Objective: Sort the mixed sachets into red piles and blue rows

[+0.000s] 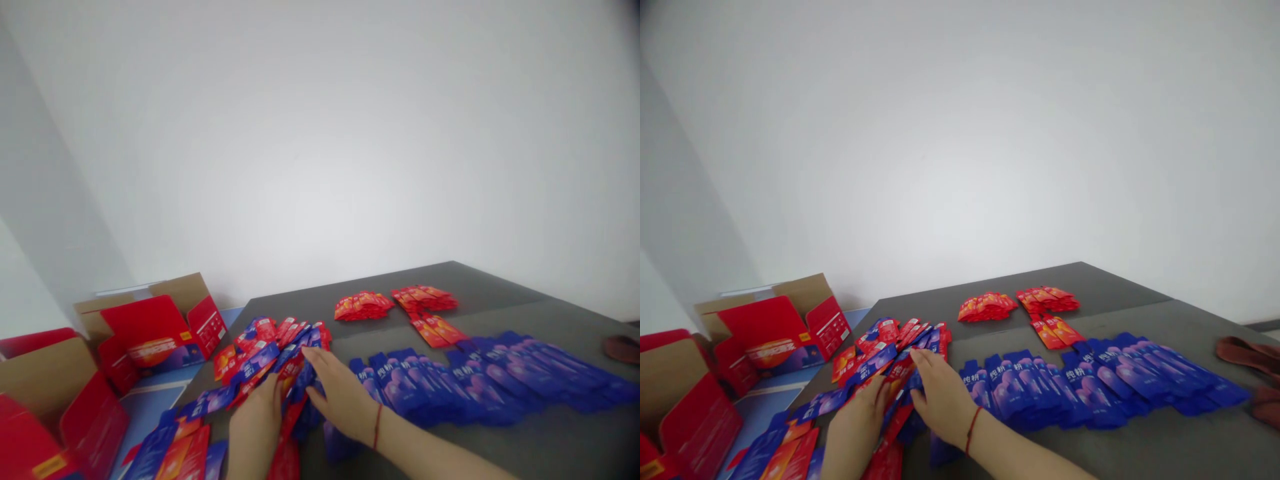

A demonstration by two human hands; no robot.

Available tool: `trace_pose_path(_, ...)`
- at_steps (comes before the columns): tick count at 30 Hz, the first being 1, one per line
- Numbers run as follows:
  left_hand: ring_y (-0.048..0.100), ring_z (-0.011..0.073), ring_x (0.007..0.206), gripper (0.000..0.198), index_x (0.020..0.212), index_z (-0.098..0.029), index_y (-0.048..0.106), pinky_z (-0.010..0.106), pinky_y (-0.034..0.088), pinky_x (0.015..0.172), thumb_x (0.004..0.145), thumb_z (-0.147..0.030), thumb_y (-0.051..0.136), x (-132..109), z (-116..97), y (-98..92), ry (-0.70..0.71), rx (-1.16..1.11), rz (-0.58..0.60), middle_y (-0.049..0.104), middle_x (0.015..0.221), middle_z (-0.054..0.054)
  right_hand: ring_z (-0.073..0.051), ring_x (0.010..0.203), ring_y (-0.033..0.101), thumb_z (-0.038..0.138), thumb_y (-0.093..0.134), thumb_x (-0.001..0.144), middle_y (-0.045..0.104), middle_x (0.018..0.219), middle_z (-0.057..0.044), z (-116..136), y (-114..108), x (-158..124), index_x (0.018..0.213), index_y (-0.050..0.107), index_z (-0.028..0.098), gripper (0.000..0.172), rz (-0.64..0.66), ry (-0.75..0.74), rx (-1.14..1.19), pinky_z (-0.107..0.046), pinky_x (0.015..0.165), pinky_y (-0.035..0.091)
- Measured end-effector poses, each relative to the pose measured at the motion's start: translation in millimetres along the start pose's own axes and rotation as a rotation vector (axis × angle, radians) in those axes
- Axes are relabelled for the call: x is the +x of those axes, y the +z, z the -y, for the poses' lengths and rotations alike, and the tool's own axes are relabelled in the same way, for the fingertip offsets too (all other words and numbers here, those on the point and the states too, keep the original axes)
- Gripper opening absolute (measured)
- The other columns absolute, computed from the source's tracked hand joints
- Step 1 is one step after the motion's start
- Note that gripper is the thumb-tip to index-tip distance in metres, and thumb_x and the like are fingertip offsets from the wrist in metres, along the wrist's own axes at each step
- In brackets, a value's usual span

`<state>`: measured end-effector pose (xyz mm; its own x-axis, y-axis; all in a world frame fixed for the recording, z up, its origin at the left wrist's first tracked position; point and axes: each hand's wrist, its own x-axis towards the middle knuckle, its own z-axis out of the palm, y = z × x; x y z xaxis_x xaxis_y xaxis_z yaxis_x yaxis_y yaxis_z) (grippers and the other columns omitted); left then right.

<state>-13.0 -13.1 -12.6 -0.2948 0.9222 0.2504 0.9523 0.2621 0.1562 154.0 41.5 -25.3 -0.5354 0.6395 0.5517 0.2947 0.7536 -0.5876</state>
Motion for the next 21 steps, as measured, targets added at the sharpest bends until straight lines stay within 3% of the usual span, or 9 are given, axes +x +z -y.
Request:
trace_pose_path(3, 0.066, 0.0233, 0.092, 0.034, 0.102, -0.022, 0.063, 0.03, 0.048, 0.079, 0.093, -0.037, 0.033, -2.0, -22.0, 4.1, 0.064, -0.428, -0.028, 0.072, 0.099, 0.008, -0.026, 0.123, 0.049, 0.021, 0.059, 0.077, 0.05, 0.137, -0.012, -8.4, -12.4, -5.4, 0.142, 0.038, 0.021, 0.068, -0.188, 0.19, 0.26, -0.043, 0.101, 0.043)
trace_pose_path(5, 0.065, 0.0221, 0.085, 0.035, 0.092, -0.021, 0.063, 0.029, 0.049, 0.075, 0.089, -0.046, 0.038, -3.1, -41.2, 11.6, 0.095, -0.728, 0.016, 0.071, 0.089, 0.005, -0.025, 0.105, 0.059, 0.028, 0.064, 0.074, 0.056, 0.126, -0.012, -17.0, -20.5, -5.7, 0.138, 0.042, 0.022, 0.067, -0.301, 0.348, 0.444, -0.04, 0.086, 0.051)
trace_pose_path(8, 0.059, 0.0168, 0.062, 0.04, 0.079, -0.021, 0.059, 0.026, 0.045, 0.057, 0.081, -0.06, 0.049, -9.3, -71.0, 29.3, 0.056, -1.08, 0.191, 0.064, 0.068, -0.001, -0.019, 0.075, 0.061, 0.034, 0.068, 0.07, 0.063, 0.1, -0.006, -33.2, -35.2, -5.9, 0.119, 0.056, 0.02, 0.053, -0.37, 0.521, 0.696, -0.033, 0.068, 0.051)
trace_pose_path(11, 0.046, 0.0094, 0.043, 0.052, 0.084, -0.019, 0.057, 0.021, 0.033, 0.042, 0.07, -0.07, 0.059, -20.2, -92.7, 48.6, 0.01, -1.331, 0.455, 0.056, 0.055, -0.005, -0.014, 0.063, 0.057, 0.035, 0.069, 0.066, 0.061, 0.082, -0.001, -47.5, -52.5, -10.8, 0.099, 0.064, 0.019, 0.037, -0.356, 0.589, 0.848, -0.028, 0.06, 0.046)
trace_pose_path(13, 0.039, 0.0066, 0.035, 0.06, 0.086, -0.018, 0.057, 0.019, 0.024, 0.036, 0.062, -0.072, 0.066, -26.6, -100.1, 58.1, 0.03, -1.405, 0.696, 0.053, 0.049, -0.006, -0.011, 0.06, 0.054, 0.032, 0.071, 0.063, 0.06, 0.083, 0.001, -52.5, -63.2, -17.5, 0.098, 0.065, 0.019, 0.037, -0.397, 0.589, 0.847, -0.025, 0.056, 0.043)
trace_pose_path(15, 0.035, 0.0051, 0.032, 0.061, 0.083, -0.017, 0.056, 0.019, 0.02, 0.034, 0.058, -0.071, 0.071, -29.7, -103.8, 63.0, 0.083, -1.415, 0.854, 0.054, 0.047, -0.006, -0.01, 0.06, 0.053, 0.031, 0.074, 0.06, 0.06, 0.092, 0.001, -53.0, -71.7, -26.4, 0.105, 0.063, 0.022, 0.047, -0.472, 0.582, 0.849, -0.024, 0.055, 0.042)
trace_pose_path(17, 0.033, 0.0043, 0.03, 0.059, 0.08, -0.017, 0.055, 0.018, 0.018, 0.034, 0.058, -0.069, 0.072, -30.0, -106.8, 63.2, 0.113, -1.378, 0.851, 0.055, 0.046, -0.005, -0.012, 0.062, 0.055, 0.036, 0.076, 0.061, 0.061, 0.093, 0.0, -49.8, -77.7, -36.3, 0.105, 0.062, 0.023, 0.048, -0.451, 0.591, 0.922, -0.025, 0.057, 0.044)
trace_pose_path(19, 0.034, 0.0043, 0.031, 0.056, 0.078, -0.017, 0.055, 0.018, 0.018, 0.034, 0.061, -0.068, 0.07, -29.1, -111.4, 59.9, 0.13, -1.319, 0.773, 0.061, 0.049, -0.002, -0.013, 0.061, 0.055, 0.045, 0.073, 0.068, 0.063, 0.082, 0.0, -44.8, -82.5, -44.9, 0.092, 0.064, 0.02, 0.036, -0.336, 0.585, 0.991, -0.026, 0.059, 0.044)
trace_pose_path(21, 0.034, 0.0048, 0.031, 0.054, 0.078, -0.017, 0.056, 0.019, 0.018, 0.034, 0.063, -0.067, 0.068, -28.7, -118.4, 55.5, 0.167, -1.261, 0.784, 0.065, 0.053, 0.001, -0.013, 0.057, 0.053, 0.05, 0.067, 0.074, 0.062, 0.069, 0.001, -40.6, -88.0, -50.2, 0.079, 0.064, 0.019, 0.031, -0.242, 0.55, 0.971, -0.026, 0.057, 0.042)
